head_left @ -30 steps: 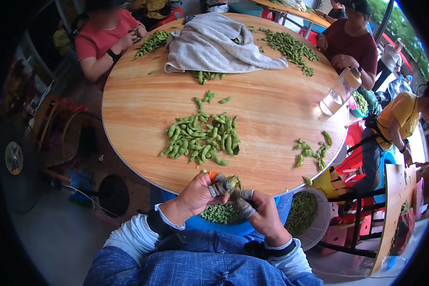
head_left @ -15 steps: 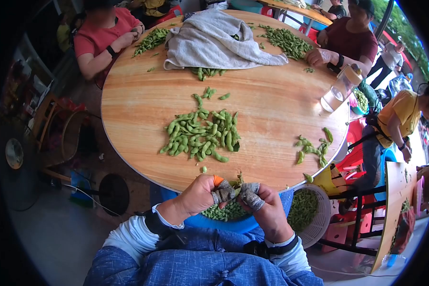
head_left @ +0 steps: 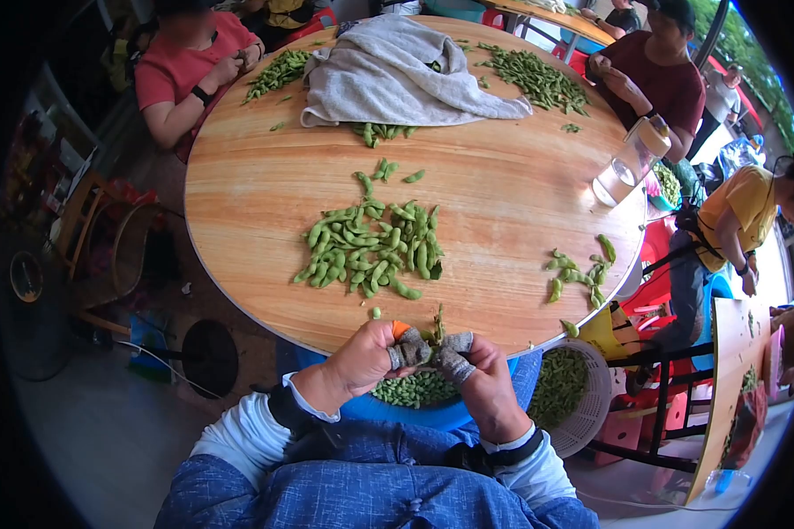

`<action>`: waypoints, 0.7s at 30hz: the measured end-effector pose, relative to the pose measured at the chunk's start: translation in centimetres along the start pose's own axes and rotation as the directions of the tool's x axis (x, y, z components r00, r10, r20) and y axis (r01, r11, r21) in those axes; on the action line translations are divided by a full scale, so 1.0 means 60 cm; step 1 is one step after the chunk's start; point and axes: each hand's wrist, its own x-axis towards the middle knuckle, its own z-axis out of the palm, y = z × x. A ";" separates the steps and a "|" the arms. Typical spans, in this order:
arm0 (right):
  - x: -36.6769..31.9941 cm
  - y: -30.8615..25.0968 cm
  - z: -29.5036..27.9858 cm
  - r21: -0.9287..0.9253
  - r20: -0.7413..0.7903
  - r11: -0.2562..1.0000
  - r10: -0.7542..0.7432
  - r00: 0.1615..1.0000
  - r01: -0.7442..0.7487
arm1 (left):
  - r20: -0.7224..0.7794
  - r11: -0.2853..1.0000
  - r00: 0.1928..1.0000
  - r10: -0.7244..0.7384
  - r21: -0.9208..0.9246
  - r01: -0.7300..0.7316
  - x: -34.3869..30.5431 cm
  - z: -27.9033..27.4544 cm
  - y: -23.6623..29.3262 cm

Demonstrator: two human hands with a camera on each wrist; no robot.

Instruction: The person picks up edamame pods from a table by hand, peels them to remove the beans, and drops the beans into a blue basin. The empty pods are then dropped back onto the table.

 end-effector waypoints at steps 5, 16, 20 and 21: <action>-0.001 -0.021 0.002 0.017 -0.015 1.000 -0.020 1.000 0.020 | -0.057 0.691 0.913 0.403 0.673 -0.263 -0.004 0.028 0.006; 0.000 -0.010 0.002 0.056 0.013 0.998 0.014 1.000 -0.015 | 0.217 0.104 0.801 0.558 0.939 -0.327 -0.012 0.010 0.003; 0.005 -0.007 0.004 0.002 0.095 0.989 -0.147 0.985 0.147 | 0.052 0.556 0.846 0.531 0.732 -0.394 -0.014 0.022 0.010; 0.007 -0.007 0.004 -0.020 0.120 0.984 -0.171 0.978 0.174 | 0.009 0.657 0.868 0.497 0.650 -0.382 -0.012 0.017 0.003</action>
